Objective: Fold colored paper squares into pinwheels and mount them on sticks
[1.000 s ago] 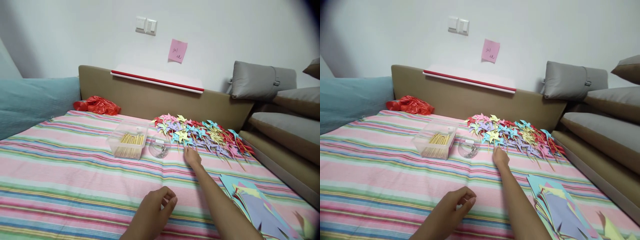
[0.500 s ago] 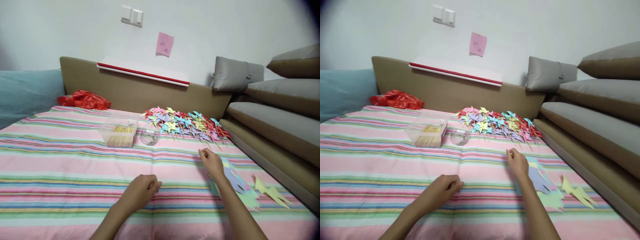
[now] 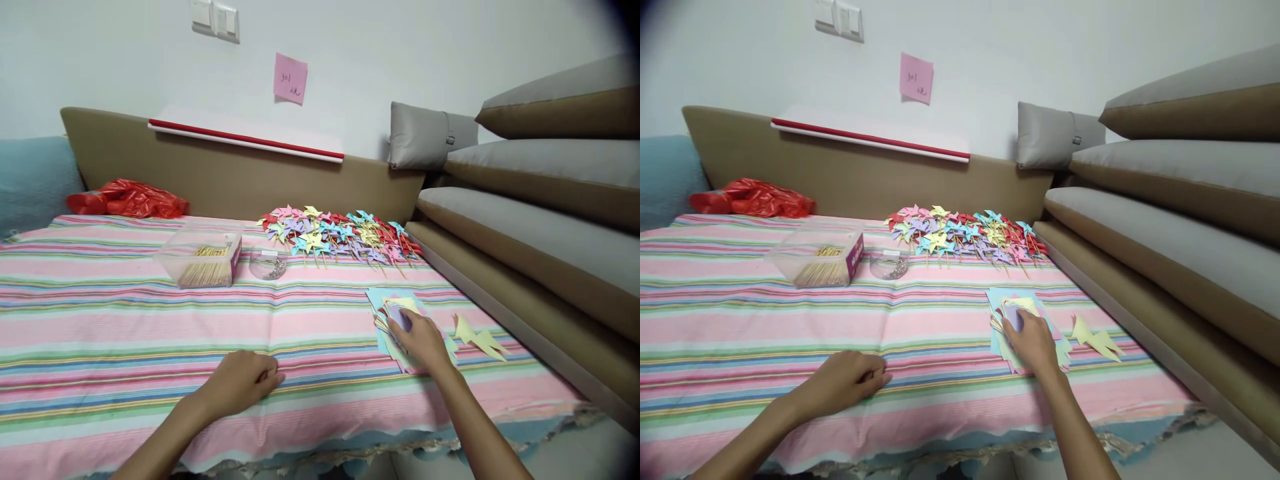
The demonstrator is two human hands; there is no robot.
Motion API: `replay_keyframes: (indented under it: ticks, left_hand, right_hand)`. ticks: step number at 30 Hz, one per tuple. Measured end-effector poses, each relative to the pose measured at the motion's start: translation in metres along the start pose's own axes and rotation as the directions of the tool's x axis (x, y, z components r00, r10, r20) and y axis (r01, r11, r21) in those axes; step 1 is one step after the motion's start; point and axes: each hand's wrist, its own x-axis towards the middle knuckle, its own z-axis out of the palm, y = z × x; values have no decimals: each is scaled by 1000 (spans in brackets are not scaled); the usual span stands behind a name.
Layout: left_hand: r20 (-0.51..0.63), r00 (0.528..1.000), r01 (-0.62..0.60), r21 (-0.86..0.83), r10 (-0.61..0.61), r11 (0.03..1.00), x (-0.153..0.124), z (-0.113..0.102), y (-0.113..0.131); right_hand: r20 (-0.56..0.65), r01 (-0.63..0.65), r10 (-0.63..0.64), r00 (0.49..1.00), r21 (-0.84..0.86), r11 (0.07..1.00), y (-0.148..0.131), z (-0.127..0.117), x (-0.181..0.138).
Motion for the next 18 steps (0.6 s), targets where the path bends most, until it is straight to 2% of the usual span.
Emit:
replay_keyframes:
  ticks: [8,18]
  left_hand:
    - [7,1000,9,-13,-9,1000,-3,-5,7]
    - [96,995,25,20,-27,999,12,-15,9]
  right_hand:
    - [66,-36,29,997,97,995,1,-9,1]
    - [134,19,-45,990,191,981,2,-13,0]
